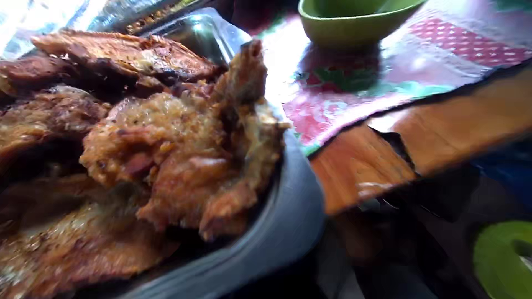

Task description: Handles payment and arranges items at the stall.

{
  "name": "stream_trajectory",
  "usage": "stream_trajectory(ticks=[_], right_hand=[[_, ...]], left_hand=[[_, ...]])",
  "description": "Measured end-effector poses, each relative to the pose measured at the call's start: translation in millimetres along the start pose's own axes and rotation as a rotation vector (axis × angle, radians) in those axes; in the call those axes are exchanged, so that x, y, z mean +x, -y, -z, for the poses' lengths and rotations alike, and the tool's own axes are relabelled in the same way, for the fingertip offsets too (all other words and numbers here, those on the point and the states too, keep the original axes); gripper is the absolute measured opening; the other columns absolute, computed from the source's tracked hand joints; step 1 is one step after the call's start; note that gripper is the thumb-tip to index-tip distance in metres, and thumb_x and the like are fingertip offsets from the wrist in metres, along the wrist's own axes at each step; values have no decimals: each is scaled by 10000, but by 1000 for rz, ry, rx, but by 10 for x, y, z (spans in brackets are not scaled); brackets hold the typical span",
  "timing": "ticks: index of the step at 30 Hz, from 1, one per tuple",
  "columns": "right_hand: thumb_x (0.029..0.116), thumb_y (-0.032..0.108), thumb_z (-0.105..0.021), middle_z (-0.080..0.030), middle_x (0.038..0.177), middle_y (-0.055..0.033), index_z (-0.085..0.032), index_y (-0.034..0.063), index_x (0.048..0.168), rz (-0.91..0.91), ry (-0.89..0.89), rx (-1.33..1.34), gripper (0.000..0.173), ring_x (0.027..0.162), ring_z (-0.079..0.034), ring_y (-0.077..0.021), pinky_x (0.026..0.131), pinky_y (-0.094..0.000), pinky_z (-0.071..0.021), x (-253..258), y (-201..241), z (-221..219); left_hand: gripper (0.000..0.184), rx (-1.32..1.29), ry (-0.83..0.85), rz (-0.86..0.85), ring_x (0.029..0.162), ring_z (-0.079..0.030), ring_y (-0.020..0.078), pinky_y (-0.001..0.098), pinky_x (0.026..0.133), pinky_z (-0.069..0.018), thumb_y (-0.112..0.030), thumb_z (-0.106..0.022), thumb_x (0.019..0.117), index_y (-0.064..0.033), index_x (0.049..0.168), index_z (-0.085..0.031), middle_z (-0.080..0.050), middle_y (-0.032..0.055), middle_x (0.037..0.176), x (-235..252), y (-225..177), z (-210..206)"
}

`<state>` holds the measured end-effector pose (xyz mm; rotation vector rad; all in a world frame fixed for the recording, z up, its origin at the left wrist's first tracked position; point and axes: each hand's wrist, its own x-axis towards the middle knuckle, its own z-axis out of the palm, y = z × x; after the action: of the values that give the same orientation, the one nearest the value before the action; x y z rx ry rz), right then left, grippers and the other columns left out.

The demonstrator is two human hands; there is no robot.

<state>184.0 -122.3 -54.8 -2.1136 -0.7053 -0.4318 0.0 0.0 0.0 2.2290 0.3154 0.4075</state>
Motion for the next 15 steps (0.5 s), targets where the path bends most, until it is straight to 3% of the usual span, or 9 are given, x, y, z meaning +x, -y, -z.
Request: stream_trajectory(ticks=[2,4,5,8,10,12,13,15], right_hand=[[954,220,-668,-754,931,-128,-758,20,1025,18,44,153,230,880,-729,-241,833,-453,-586,-340,248,466],[1034,208,-563,-740,991,-92,-729,-1,1078,-118,142,331,271,942,-702,-123,885,-316,-584,-637,494,986],[1062,227,-527,-725,1023,-65,-712,-9,1101,-214,176,469,302,964,-675,-66,892,-267,-569,-777,578,1204],[1032,193,-574,-664,1263,-71,-574,-90,1301,-368,167,747,390,1145,-615,-11,995,-216,-526,-1080,891,1780],[972,66,-624,-689,1230,-91,-569,-91,1307,-407,68,717,374,1094,-668,-50,948,-242,-581,-1182,1067,2066],[956,-1,-580,-717,1133,-96,-621,-95,1221,-453,-44,623,284,1018,-686,-59,906,-249,-588,-1287,1163,2353],[950,-12,-581,-724,1095,-87,-639,-90,1191,-501,-75,621,259,989,-691,-60,889,-252,-592,-1313,1194,2500],[933,-8,-634,-731,1041,-67,-654,-67,1165,-677,-68,693,240,935,-697,-66,849,-261,-600,-1302,1264,2745]], left_hand=[[249,-102,33,-122,929,-710,121,271,876,-573,2,-647,916,175,1094,-645,-736,178,1014,-21,-60,-95],[378,-350,76,-171,932,-691,68,251,840,-590,-11,-696,898,150,1210,-558,-716,106,1055,-70,-207,-190],[439,-445,82,-192,966,-683,48,251,863,-591,-19,-710,892,88,1281,-538,-710,50,1102,-105,-320,-252],[501,-689,72,-222,975,-694,63,277,859,-610,25,-703,899,44,1346,-476,-696,14,1162,-204,-774,-476],[584,-803,85,-118,951,-702,100,302,831,-621,17,-758,856,68,1349,-449,-699,47,1147,-286,-1172,-535],[790,-903,276,89,1111,-655,108,304,956,-573,-61,-784,831,70,1455,-318,-647,61,1255,-359,-1529,-499],[785,-931,436,196,1119,-636,79,279,959,-558,-119,-734,863,49,1484,-283,-626,42,1259,-375,-1671,-461],[389,-980,747,422,988,-680,78,292,878,-586,-140,-557,972,-20,1335,-489,-703,9,1089,-389,-1938,-380]])
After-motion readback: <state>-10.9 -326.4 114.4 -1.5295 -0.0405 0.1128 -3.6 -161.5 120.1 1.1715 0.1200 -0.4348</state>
